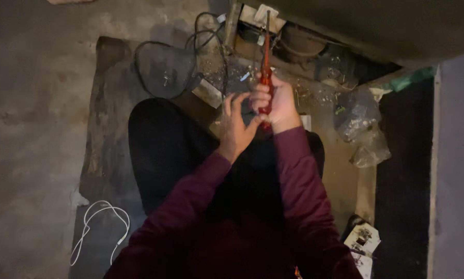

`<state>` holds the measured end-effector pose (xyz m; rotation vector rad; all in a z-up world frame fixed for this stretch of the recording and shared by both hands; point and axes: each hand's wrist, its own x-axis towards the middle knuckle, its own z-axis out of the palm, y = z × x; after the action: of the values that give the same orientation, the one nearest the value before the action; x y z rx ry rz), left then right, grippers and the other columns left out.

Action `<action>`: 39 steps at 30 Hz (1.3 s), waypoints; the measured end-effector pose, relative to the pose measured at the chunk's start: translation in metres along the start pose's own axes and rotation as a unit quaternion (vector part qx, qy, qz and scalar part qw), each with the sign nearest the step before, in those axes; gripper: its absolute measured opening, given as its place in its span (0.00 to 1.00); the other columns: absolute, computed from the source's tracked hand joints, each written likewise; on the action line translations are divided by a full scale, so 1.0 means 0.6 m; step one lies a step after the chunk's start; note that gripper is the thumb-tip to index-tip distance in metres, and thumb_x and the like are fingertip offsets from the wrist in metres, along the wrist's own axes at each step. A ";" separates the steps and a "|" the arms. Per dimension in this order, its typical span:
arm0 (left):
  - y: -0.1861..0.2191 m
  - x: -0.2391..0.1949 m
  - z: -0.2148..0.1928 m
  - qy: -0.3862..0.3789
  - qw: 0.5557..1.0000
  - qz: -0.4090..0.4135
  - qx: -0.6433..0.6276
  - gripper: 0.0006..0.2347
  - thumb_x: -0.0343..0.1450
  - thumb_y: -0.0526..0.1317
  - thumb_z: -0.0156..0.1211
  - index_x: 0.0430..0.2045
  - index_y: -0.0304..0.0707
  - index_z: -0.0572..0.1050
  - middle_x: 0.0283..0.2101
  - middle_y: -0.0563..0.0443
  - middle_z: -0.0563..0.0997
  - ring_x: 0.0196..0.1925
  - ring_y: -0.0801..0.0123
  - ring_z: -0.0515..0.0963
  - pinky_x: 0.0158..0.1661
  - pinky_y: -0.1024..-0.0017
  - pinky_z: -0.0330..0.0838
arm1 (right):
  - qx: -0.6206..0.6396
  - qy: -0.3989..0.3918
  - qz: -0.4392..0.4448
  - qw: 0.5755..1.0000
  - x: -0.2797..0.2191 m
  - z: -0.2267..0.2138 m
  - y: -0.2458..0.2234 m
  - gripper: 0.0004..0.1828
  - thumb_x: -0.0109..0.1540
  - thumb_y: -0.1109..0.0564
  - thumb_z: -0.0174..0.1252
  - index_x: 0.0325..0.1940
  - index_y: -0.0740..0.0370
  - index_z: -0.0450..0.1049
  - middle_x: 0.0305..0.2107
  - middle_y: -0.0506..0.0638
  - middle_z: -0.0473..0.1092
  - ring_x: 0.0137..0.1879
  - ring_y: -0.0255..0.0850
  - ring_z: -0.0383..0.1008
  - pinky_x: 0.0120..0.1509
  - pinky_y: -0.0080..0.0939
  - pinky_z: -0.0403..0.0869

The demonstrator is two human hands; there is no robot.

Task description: The person sits on the floor and uses a red screwdriver to manipulate wires and components within a small white electrical box. They also use a red cloth to wipe the area and handle the wires with their hands.

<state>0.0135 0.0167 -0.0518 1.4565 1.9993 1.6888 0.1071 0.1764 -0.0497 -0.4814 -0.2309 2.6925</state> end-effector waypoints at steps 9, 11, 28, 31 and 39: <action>0.018 0.004 -0.017 0.013 0.999 -0.002 0.051 0.32 0.66 0.53 0.74 0.60 0.37 0.66 0.62 0.32 0.66 0.65 0.39 0.67 0.64 0.48 0.63 | -0.372 0.299 -0.117 0.871 0.002 0.071 0.038 0.21 0.71 0.37 0.46 0.41 0.56 0.66 0.22 0.48 0.64 0.19 0.37 0.62 0.18 0.39 0.59; 0.014 0.002 -0.017 -0.001 0.998 -0.008 0.060 0.34 0.63 0.54 0.75 0.59 0.36 0.67 0.61 0.31 0.65 0.64 0.37 0.66 0.63 0.48 0.63 | -0.407 0.312 -0.130 0.849 0.004 0.064 0.046 0.22 0.71 0.37 0.44 0.39 0.57 0.66 0.19 0.49 0.60 0.17 0.39 0.59 0.16 0.41 0.59; 0.012 0.004 -0.029 0.007 0.998 0.013 0.054 0.30 0.65 0.47 0.75 0.58 0.37 0.68 0.61 0.33 0.66 0.65 0.38 0.67 0.65 0.49 0.62 | -0.148 0.097 -0.091 0.980 -0.007 0.038 0.038 0.21 0.74 0.39 0.44 0.55 0.57 0.70 0.23 0.44 0.62 0.23 0.33 0.59 0.24 0.34 0.60; 0.018 -0.001 -0.029 0.007 0.998 -0.006 0.056 0.30 0.65 0.48 0.75 0.58 0.37 0.68 0.61 0.32 0.66 0.65 0.37 0.66 0.64 0.49 0.62 | -0.308 0.223 -0.149 0.913 -0.002 0.046 0.050 0.20 0.72 0.38 0.43 0.52 0.51 0.72 0.21 0.44 0.64 0.22 0.34 0.62 0.23 0.36 0.64; 0.005 0.000 -0.025 -0.025 0.999 0.008 0.043 0.34 0.60 0.40 0.78 0.60 0.38 0.66 0.62 0.33 0.64 0.67 0.37 0.65 0.66 0.50 0.62 | -0.421 0.343 -0.189 0.818 0.025 0.038 0.069 0.28 0.72 0.37 0.37 0.30 0.58 0.66 0.14 0.46 0.62 0.16 0.38 0.60 0.18 0.40 0.59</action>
<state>0.0055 0.0065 -0.0442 1.5306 2.0629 1.5758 0.0711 0.1427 -0.0423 -1.4285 -1.1613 1.7408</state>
